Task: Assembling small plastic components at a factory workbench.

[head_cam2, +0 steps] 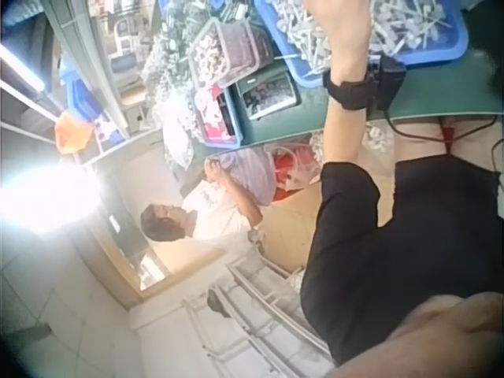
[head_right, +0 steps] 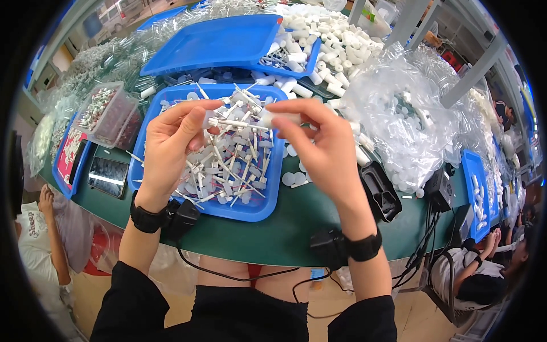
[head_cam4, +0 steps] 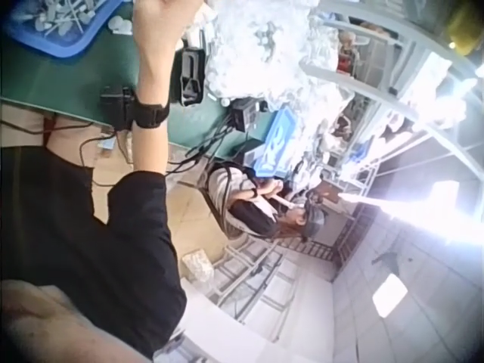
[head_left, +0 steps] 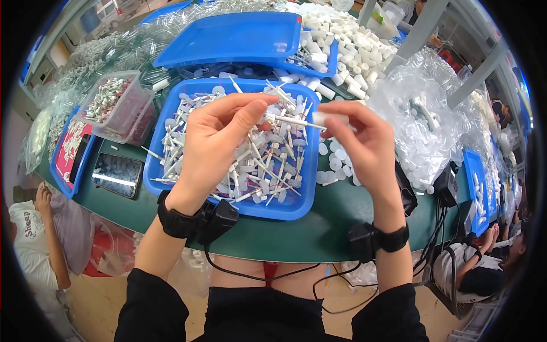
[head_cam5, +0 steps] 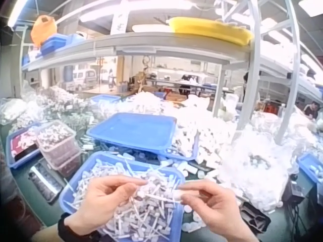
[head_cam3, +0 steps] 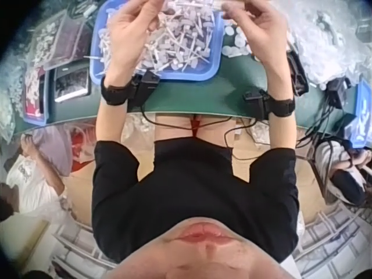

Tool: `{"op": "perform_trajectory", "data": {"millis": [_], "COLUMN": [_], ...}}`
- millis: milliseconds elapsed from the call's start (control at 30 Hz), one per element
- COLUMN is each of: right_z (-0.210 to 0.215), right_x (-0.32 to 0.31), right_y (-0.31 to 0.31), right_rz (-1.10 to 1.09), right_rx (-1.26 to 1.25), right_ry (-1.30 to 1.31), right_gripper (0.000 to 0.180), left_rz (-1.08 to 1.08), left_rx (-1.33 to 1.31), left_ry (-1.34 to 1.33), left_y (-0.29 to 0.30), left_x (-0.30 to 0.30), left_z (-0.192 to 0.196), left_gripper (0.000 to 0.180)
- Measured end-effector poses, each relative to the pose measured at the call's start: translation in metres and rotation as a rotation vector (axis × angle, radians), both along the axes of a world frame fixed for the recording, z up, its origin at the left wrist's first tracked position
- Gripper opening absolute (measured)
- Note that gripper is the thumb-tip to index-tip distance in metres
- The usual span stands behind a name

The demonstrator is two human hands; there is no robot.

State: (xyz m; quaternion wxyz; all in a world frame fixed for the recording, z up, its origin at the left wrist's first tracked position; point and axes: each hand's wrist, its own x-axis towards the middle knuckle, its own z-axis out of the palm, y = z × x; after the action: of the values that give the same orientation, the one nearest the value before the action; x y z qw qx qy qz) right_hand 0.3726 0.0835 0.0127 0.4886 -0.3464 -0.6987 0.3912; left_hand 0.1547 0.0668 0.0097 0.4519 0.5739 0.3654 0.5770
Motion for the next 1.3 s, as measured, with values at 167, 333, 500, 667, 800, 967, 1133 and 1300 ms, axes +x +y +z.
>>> {"op": "perform_trajectory", "data": {"millis": [167,333,500,667,800,967,1133,1300], "right_z": [-0.015,-0.018,-0.015,-0.014,-0.016,-0.012,-0.015,-0.016], "right_x": [0.005,0.007,0.007,0.008,0.001,0.005,0.005,-0.001], "right_y": [-0.011,-0.013,-0.014,-0.016,-0.019,-0.023,-0.021,-0.025], "right_rz": [0.070,0.095,0.111,0.077,0.046,-0.087,0.002,0.070], "right_rx": [-0.070,0.012,0.021,0.027,-0.008,-0.084,-0.092,-0.057], "right_ry": [0.337,0.388,0.324,0.271,0.263,0.166,0.151,0.134], "right_gripper": [0.025,0.026,0.026,0.026,0.022,0.019,0.022,0.021], "left_rz": [0.026,0.009,-0.031,-0.026,-0.036,-0.062,-0.072,-0.091], "left_rx": [0.017,0.021,0.076,0.047,0.041,-0.011,0.112,0.147], "left_ry": [-0.035,0.014,0.059,0.059,0.087,0.161,0.269,0.366], "left_y": [-0.001,-0.001,-0.002,-0.003,-0.006,-0.009,-0.006,-0.009], "left_x": [0.003,0.001,0.002,0.005,0.007,0.008,0.011,0.007], "left_z": [0.002,0.002,0.001,0.002,0.001,0.002,-0.008,-0.001], "left_gripper": [0.022,0.020,0.020,0.018,0.019,0.027,0.031,0.032]}}
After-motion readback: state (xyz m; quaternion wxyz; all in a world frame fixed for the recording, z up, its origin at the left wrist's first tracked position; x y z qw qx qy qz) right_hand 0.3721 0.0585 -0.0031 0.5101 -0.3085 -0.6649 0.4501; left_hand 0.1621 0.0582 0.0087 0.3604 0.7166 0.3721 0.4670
